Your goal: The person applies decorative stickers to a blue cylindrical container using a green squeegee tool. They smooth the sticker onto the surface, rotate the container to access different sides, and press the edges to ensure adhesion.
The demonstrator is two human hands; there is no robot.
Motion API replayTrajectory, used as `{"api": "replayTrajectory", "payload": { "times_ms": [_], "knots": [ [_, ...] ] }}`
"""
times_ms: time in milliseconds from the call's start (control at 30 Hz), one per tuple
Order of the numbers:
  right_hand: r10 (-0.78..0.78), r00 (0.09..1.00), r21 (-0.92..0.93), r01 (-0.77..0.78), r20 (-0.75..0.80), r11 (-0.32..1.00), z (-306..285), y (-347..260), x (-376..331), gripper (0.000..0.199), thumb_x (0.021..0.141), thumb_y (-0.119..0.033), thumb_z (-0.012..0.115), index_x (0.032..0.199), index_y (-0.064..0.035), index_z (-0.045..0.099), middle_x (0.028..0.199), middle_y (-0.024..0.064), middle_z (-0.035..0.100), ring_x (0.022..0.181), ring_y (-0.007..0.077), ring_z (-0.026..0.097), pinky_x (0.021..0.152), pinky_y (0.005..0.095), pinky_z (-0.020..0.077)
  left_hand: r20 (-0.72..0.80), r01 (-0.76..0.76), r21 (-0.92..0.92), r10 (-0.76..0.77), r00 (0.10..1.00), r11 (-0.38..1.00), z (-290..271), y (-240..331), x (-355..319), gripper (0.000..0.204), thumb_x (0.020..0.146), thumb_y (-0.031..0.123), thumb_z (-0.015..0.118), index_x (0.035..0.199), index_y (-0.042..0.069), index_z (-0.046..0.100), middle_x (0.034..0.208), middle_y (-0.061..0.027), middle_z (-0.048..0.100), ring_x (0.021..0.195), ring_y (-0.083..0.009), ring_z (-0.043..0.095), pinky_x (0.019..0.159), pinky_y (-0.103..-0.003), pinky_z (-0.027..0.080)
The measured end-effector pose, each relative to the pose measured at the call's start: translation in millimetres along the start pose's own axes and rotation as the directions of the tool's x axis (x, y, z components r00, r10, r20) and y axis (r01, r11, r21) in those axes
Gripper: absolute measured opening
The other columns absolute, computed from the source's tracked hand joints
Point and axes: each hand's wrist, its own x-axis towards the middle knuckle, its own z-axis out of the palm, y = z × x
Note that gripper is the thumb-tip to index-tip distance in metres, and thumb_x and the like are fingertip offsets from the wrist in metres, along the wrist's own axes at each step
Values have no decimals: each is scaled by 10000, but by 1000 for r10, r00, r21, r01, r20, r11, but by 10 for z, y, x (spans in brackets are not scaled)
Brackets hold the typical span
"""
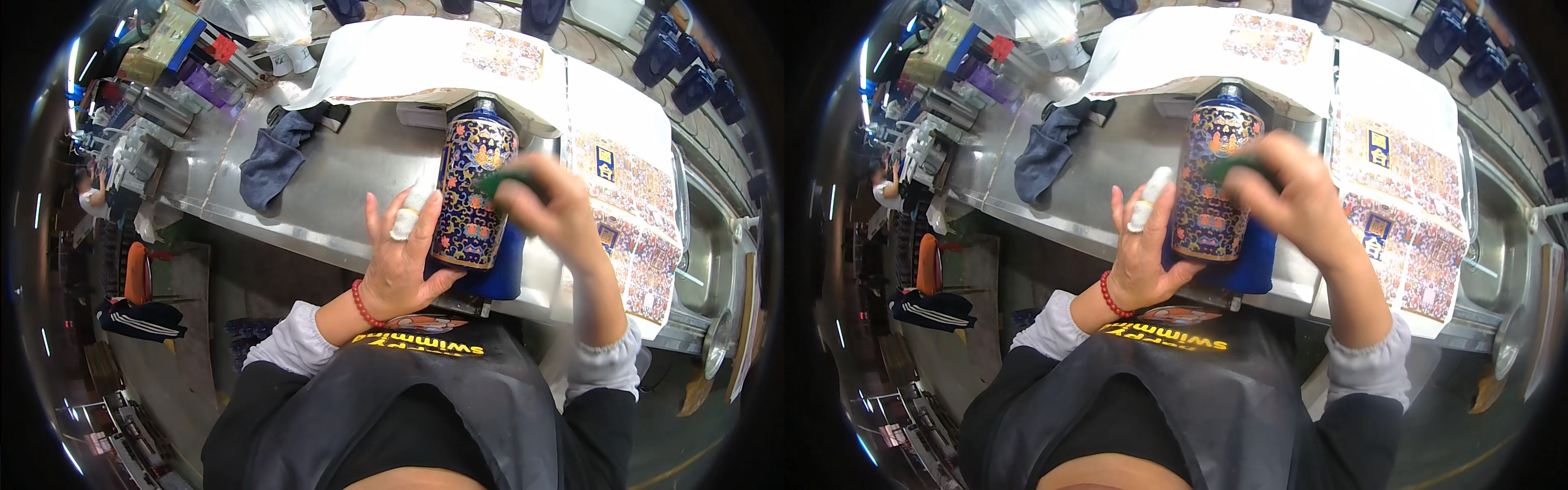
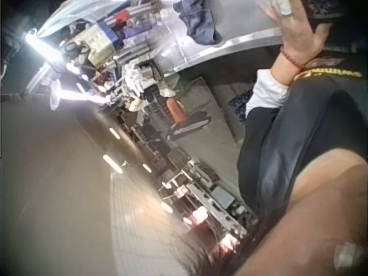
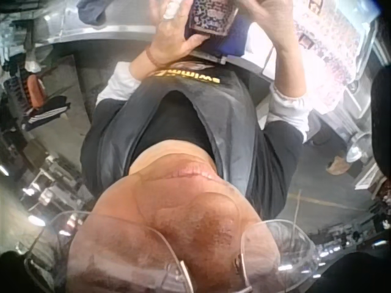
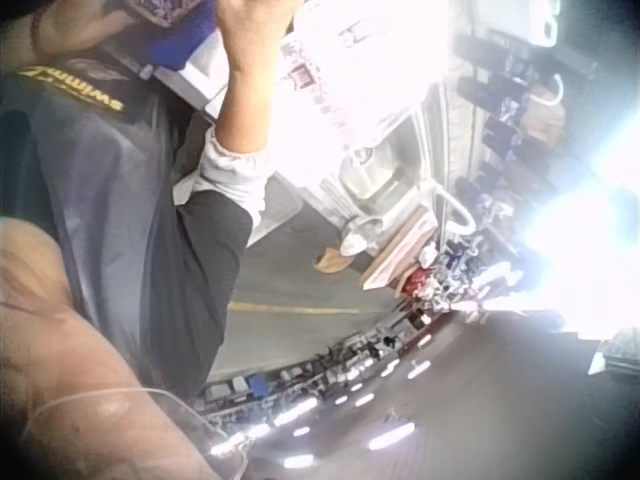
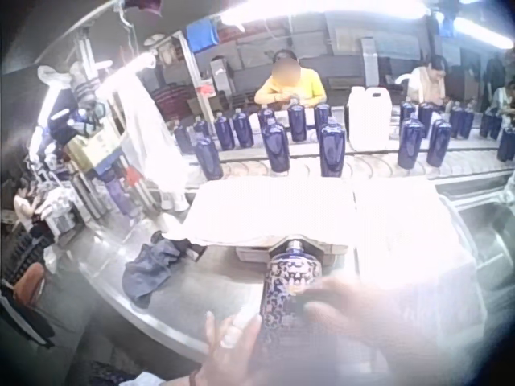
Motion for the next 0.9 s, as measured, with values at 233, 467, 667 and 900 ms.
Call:
{"api": "replayTrajectory", "payload": {
  "times_ms": [233,467,667,900],
  "knots": [
    [-266,947,56,260,179,964,-2,180,-403,197,805,-20,792,976,-73,712,817,56,662,691,179,627,589,280,468,44,-10,-234,21,999,972,40,-203,58,966,888,641,649,1538,-11,357,1481,-227,483,1376,-419,441,1162,-698,33],
    [392,913,432,-311,-111,846,177,532,-596,190,956,-146,716,1033,12,646,833,27,685,736,57,595,654,222,487,85,-144,-88,151,985,986,-57,-243,357,1072,859,842,446,1525,3,415,1523,-225,451,1451,-405,319,1187,-662,11],
    [401,901,445,-295,-165,846,268,514,-643,197,965,-157,707,1037,8,628,820,22,673,725,60,592,648,226,487,120,-226,-33,229,966,973,-140,-236,473,1039,860,847,420,1469,10,507,1489,-192,510,1431,-366,354,1202,-646,-3],
    [396,903,358,-319,-165,877,236,524,-637,201,969,-165,696,1026,14,623,806,32,674,717,68,592,643,233,486,105,-280,-52,284,953,959,-141,-310,541,1015,879,851,361,1428,22,565,1443,-170,564,1423,-342,380,1219,-616,0]
  ]
}}
